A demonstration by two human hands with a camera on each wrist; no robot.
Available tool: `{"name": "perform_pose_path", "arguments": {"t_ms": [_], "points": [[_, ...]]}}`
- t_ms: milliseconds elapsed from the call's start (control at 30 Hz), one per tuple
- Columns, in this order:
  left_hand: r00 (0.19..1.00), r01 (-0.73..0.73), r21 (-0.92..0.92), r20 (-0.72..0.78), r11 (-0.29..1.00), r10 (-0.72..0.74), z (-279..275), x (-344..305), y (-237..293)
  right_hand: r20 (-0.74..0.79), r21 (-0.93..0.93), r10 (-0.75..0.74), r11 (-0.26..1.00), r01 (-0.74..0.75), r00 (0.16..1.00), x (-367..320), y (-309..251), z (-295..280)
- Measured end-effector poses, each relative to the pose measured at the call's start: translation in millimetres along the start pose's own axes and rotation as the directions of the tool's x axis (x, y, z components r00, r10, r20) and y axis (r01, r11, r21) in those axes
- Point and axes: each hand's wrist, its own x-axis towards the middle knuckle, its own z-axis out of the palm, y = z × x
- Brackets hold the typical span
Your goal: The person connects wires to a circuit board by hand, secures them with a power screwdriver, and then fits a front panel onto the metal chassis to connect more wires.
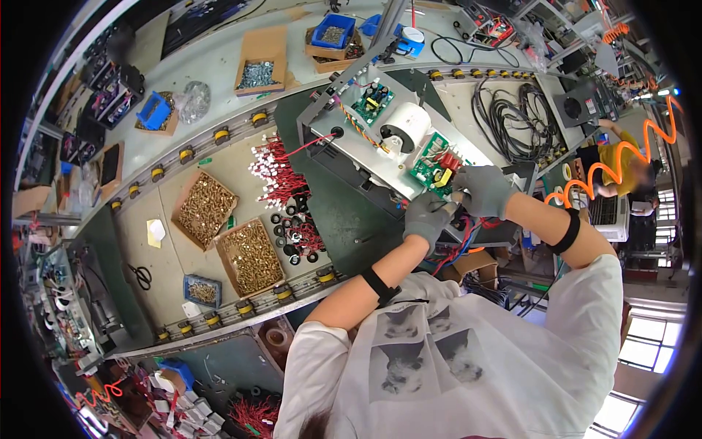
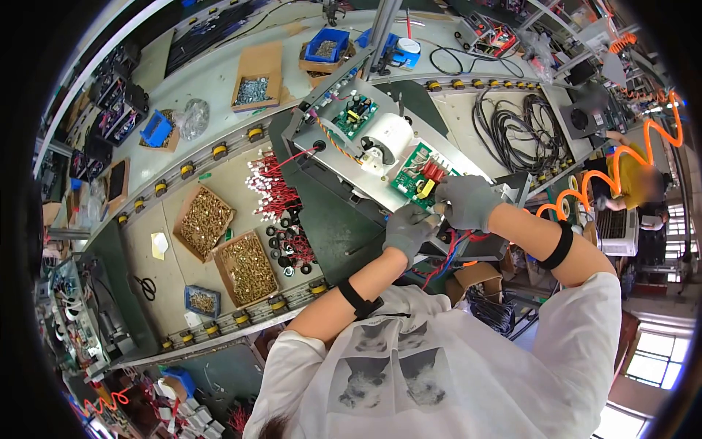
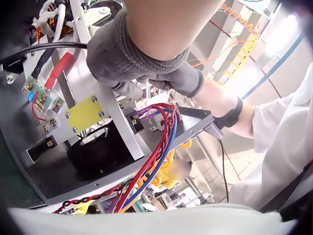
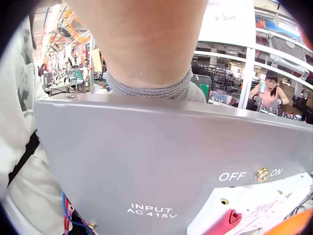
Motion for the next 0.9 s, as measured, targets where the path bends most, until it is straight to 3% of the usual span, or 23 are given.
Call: {"name": "perform_pose_path", "arguments": {"t_ms": [133,200,333,400,467,533,567,633,733,767,900], "points": [[1.000,-0.008,0.005,0.015,1.000,0.008,-2,-1,0,-0.012,0.001,0.009,1.000,-0.009,1.000,-2,2,1],[0.998,-0.044,-0.155,0.039,0.987,0.050,-2,5,-9,-0.017,0.080,0.008,0.997,-0.007,1.000,-1,6,-1],[0.998,-0.020,-0.145,0.057,0.989,0.028,0,2,-8,-0.059,0.070,0.018,0.997,-0.014,0.998,-5,0,4],[0.998,-0.069,0.093,0.007,0.993,0.069,0,3,-3,-0.021,-0.013,0.018,1.000,-0.018,1.000,-3,-8,-5],[0.997,-0.073,0.114,0.006,0.991,0.073,1,3,-4,-0.043,-0.042,-0.007,0.999,0.005,0.999,-2,-12,-5],[0.998,-0.060,-0.102,0.028,0.993,0.063,2,3,-6,0.002,-0.054,0.069,0.996,-0.068,0.998,-2,-17,-8],[0.998,-0.061,-0.101,0.027,0.993,0.064,3,2,-9,0.000,-0.054,0.067,0.996,-0.067,0.998,-2,-19,-7],[0.975,-0.208,0.165,-0.048,0.964,0.218,2,2,-7,0.047,-0.086,0.088,0.993,-0.084,0.995,4,-22,-6],[0.984,-0.174,0.196,0.012,0.965,0.175,0,-7,9,0.171,-0.007,0.155,0.988,-0.156,0.973,11,-23,-13],[0.972,-0.231,0.219,0.021,0.948,0.233,-1,13,-25,0.199,0.022,0.184,0.981,-0.192,0.963,14,-16,-10],[0.985,-0.174,0.204,0.054,0.963,0.166,-1,10,-15,0.197,0.049,0.104,0.992,-0.116,0.975,15,0,-7]]}}
